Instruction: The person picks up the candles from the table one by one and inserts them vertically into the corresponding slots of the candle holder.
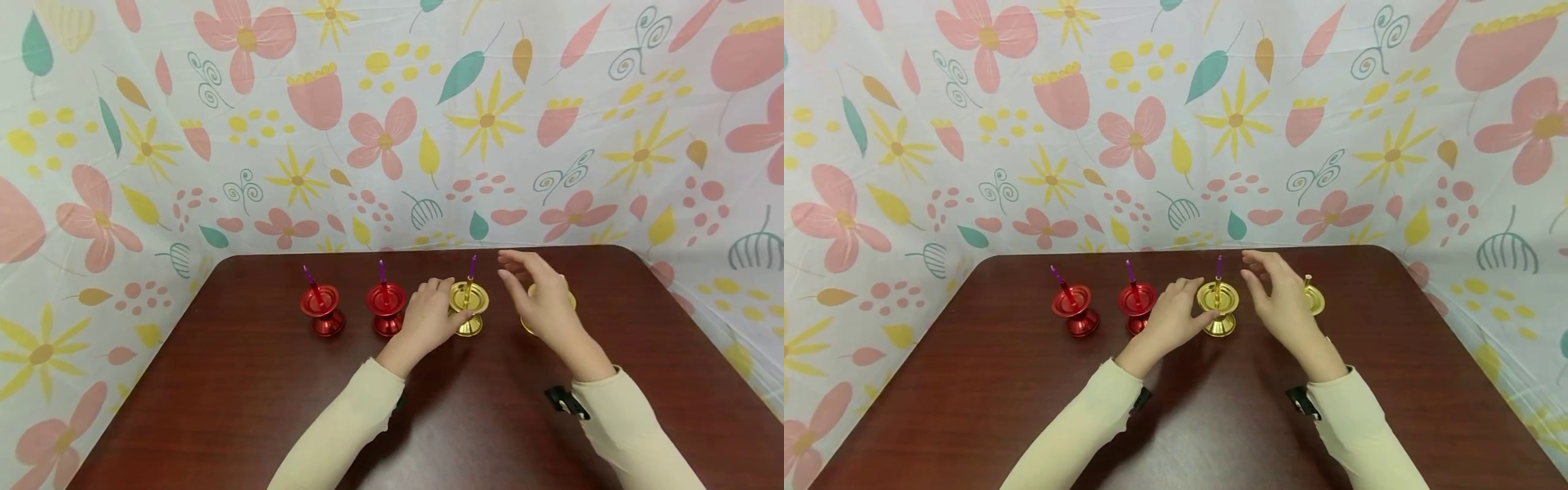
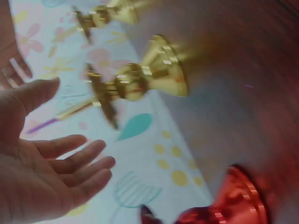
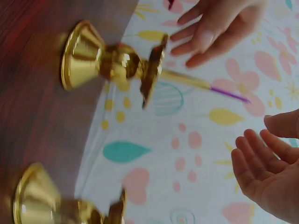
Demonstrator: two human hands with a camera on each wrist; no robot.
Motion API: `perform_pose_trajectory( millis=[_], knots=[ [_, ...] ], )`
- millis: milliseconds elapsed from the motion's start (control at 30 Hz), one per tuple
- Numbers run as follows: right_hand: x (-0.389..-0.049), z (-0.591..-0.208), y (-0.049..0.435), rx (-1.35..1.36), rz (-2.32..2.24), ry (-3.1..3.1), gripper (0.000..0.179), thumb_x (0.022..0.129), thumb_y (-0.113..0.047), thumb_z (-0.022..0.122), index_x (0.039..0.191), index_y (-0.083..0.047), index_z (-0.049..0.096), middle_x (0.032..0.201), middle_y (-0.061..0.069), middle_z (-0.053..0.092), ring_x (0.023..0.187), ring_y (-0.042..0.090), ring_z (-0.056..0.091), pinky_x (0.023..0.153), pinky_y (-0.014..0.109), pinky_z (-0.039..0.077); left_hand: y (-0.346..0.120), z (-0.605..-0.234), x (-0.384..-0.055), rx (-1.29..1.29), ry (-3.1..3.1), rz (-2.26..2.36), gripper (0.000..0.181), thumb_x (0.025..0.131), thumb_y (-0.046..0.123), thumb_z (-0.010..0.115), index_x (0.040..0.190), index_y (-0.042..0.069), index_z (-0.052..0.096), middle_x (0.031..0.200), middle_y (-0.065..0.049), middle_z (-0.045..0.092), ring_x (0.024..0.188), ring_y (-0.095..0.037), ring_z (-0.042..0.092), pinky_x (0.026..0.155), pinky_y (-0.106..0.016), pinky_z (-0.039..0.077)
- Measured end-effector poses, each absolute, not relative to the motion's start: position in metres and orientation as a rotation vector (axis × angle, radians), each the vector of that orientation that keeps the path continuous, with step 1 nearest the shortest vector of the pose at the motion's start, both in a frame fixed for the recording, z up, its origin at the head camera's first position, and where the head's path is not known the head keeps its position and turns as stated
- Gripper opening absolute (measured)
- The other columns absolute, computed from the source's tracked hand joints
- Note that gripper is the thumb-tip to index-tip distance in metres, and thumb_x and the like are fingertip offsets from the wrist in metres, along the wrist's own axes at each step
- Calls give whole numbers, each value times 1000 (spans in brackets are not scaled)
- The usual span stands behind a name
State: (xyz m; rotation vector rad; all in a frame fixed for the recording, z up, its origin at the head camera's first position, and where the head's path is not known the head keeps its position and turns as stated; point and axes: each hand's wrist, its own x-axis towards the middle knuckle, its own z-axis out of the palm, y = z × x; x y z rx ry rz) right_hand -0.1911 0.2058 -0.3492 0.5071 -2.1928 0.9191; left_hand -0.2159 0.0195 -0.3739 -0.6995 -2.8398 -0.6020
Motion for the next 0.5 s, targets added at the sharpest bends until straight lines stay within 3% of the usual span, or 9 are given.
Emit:
perform_pose_trajectory(
  millis=[100,233,500],
  knots=[
    [-181,-344,220,478,889,-2160,28,86,7,67,113,3,64,101,12,65,89,9,58,78,8,39,19,-364,-205,-686,-2805,-561,60,87,41,70,132,5,56,117,-9,61,105,-24,57,86,-34,49],
    [-174,-337,237,441,877,-2112,26,85,9,66,110,2,67,99,12,65,89,-7,51,77,7,37,21,-353,-193,-726,-2759,-581,55,87,37,71,130,6,58,114,-7,63,101,-22,58,85,-32,50],
    [-164,-340,263,310,837,-2085,24,87,4,65,110,1,68,95,14,68,86,-17,48,74,7,33,45,-349,-185,-887,-2595,-510,42,92,36,64,126,13,62,109,0,66,102,-16,60,93,-29,45]
  ],
)
